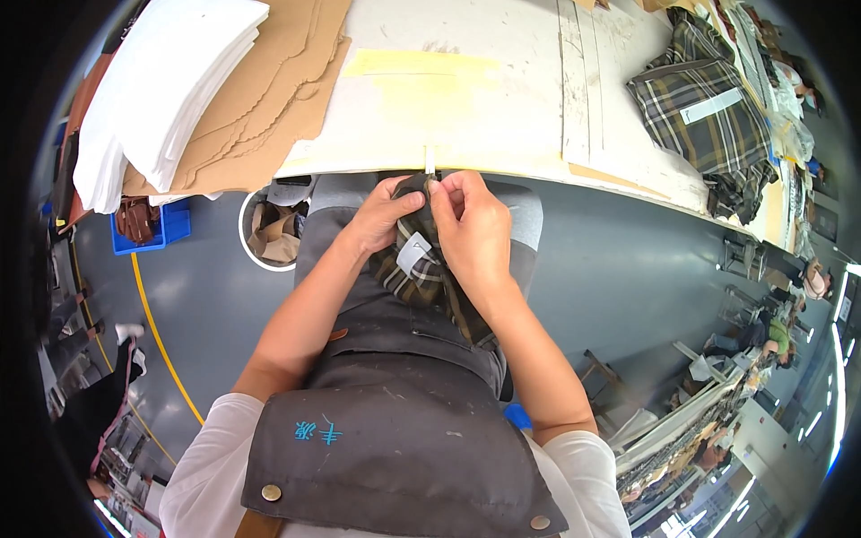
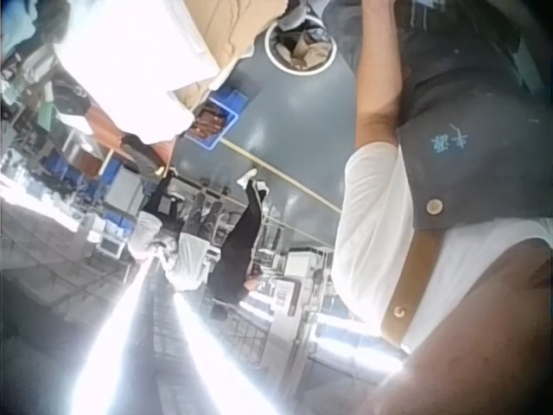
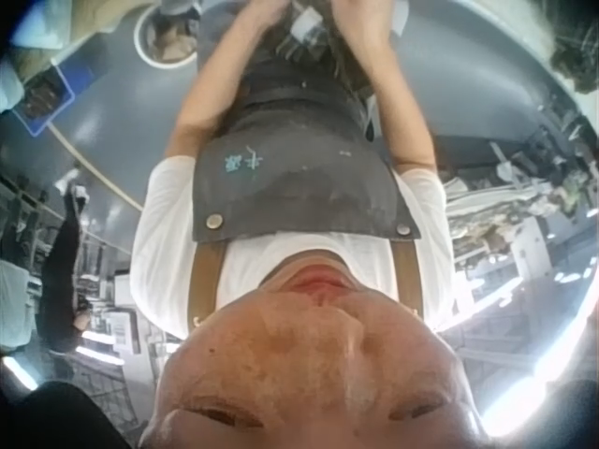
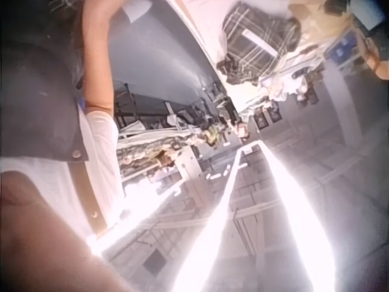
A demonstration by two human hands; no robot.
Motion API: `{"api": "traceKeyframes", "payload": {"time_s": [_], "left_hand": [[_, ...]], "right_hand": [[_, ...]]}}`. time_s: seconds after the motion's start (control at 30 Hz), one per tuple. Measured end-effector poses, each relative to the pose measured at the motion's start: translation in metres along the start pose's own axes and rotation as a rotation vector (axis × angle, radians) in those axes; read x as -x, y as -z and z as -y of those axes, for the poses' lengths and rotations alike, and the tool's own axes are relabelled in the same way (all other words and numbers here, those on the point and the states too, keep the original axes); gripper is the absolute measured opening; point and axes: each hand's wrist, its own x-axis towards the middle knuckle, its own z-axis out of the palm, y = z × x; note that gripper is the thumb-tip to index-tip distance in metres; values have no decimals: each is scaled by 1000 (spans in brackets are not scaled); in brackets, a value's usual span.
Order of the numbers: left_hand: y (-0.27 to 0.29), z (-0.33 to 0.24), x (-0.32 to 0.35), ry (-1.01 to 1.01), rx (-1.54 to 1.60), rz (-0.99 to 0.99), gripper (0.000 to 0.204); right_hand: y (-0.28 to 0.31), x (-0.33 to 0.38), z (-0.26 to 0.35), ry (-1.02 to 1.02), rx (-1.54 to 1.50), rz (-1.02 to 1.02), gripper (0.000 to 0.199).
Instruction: Assembling and checking the alignment of a plaid fabric lining for a bag.
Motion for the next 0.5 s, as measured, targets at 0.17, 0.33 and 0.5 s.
{"api": "traceKeyframes", "payload": {"time_s": [0.17, 0.33, 0.5], "left_hand": [[-13, 5, 0, -56, 105, -48, 29], [-13, 6, 0, -24, 167, -20, 23], [-19, 6, 3, -51, 187, -84, 20]], "right_hand": [[3, 17, 3, -70, -85, 6, 20], [5, 42, -2, -71, -109, 40, 29], [7, 63, -4, 121, 144, -42, 18]]}}
